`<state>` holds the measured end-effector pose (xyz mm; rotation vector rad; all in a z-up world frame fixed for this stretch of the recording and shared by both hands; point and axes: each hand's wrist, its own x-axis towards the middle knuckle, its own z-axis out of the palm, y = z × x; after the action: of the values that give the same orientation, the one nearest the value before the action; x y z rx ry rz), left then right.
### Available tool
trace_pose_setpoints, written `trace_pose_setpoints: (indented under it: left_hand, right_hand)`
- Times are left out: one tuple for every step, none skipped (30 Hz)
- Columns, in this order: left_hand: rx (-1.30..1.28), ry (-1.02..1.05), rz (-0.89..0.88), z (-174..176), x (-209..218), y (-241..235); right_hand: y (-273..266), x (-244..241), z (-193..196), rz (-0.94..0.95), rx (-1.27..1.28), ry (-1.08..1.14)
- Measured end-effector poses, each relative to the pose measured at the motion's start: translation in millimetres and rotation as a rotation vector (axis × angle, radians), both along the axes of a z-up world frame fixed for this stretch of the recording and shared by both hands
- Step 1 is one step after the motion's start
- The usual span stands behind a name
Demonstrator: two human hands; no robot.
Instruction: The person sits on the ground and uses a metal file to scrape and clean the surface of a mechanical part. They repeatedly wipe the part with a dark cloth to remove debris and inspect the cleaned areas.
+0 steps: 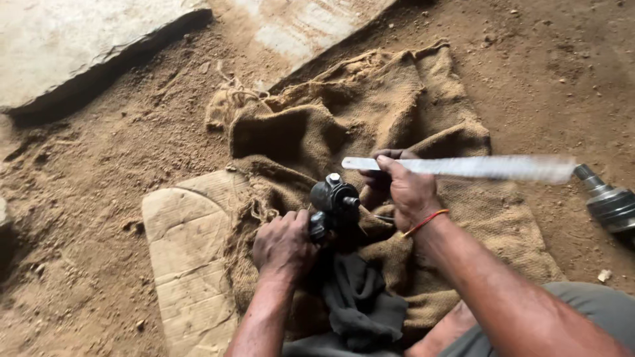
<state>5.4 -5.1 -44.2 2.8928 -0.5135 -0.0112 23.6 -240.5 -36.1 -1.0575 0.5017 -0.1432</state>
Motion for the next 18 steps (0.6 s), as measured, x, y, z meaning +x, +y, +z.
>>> trace_pose_setpoints:
  left_hand:
    - [-0.017, -0.006, 0.002, 0.0, -1.6, 1.7]
    - [-0.036, -0.016, -0.004, -0.1, -0.9, -0.1]
    - [-0.056, -0.027, -0.01, 0.4, 0.4, -0.9]
    - [-0.043, 0.006, -0.006, 0.1, -0.3, -3.3]
    - [-0.031, 0.039, -0.002, 0.0, -0.4, -4.4]
    - [-0.012, 0.069, 0.014, 0.6, 0.1, -1.9]
    - [-0.039, 0.017, 0.0, 0.6, 1.0, -1.1]
    - [-0.061, -0.031, -0.012, -0.3, -0.4, -0.5]
    - [-0.083, -0.078, -0.023, -1.1, -2.5, 0.1]
    - [-0.06, -0.053, -0.01, -1.4, -2.8, -1.2]
    - [-0.038, -0.028, 0.003, -1.5, -4.2, -3.3]
    - [-0.016, -0.003, 0.011, -1.4, -4.2, -5.0]
    - [-0.012, -0.037, -0.002, -1.4, -5.1, -5.2]
    - [-0.008, -0.071, -0.012, -2.0, -7.6, -5.3]
    - [-0.004, -0.106, -0.021, -3.4, -8.5, -5.4]
    - [-0.01, -0.143, -0.019, -6.5, -10.6, -5.1]
    - [-0.016, -0.18, -0.016, -9.8, -11.6, -5.2]
    - [-0.025, -0.218, -0.013, -11.9, -12.7, -6.1]
  right_hand:
    - [2.2, -0.7, -0.4, 0.03, -0.048, -0.005]
    - [1.5, -1.2, -0.9, 0.052, -0.1, -0.013]
    - [1.4, -1.5, -1.9, 0.073, -0.152, -0.022]
    - [0.2, -4.4, -2.9, 0.08, -0.15, -0.006]
    - [1.0, -7.0, -4.0, 0.086, -0.148, 0.009]
    - [4.6, -6.2, -4.9, 0.104, -0.14, 0.021]
    - [5.5, -5.6, -4.7, 0.096, -0.13, 0.022]
    - [6.5, -7.0, -5.5, 0.09, -0.117, 0.028]
    - [8.6, -7.8, -7.0, 0.084, -0.104, 0.034]
    - [13.4, -6.6, -9.3, 0.087, -0.188, 0.029]
    - [20.3, -6.1, -12.2, 0.089, -0.272, 0.024]
    - [24.1, -6.3, -13.6, 0.085, -0.357, 0.02]
    - [25.1, -6.3, -13.5, 0.107, -0.392, 0.009]
    - [25.6, -6.2, -12.8, 0.132, -0.428, -0.002]
    - [25.3, -6.5, -12.0, 0.156, -0.464, -0.013]
    - [20.7, -7.4, -11.0, 0.122, -0.406, 0.01]
    - [10.5, -4.7, -8.2, 0.087, -0.349, 0.033]
    - [0.2, -1.8, -4.6, 0.051, -0.295, 0.055]
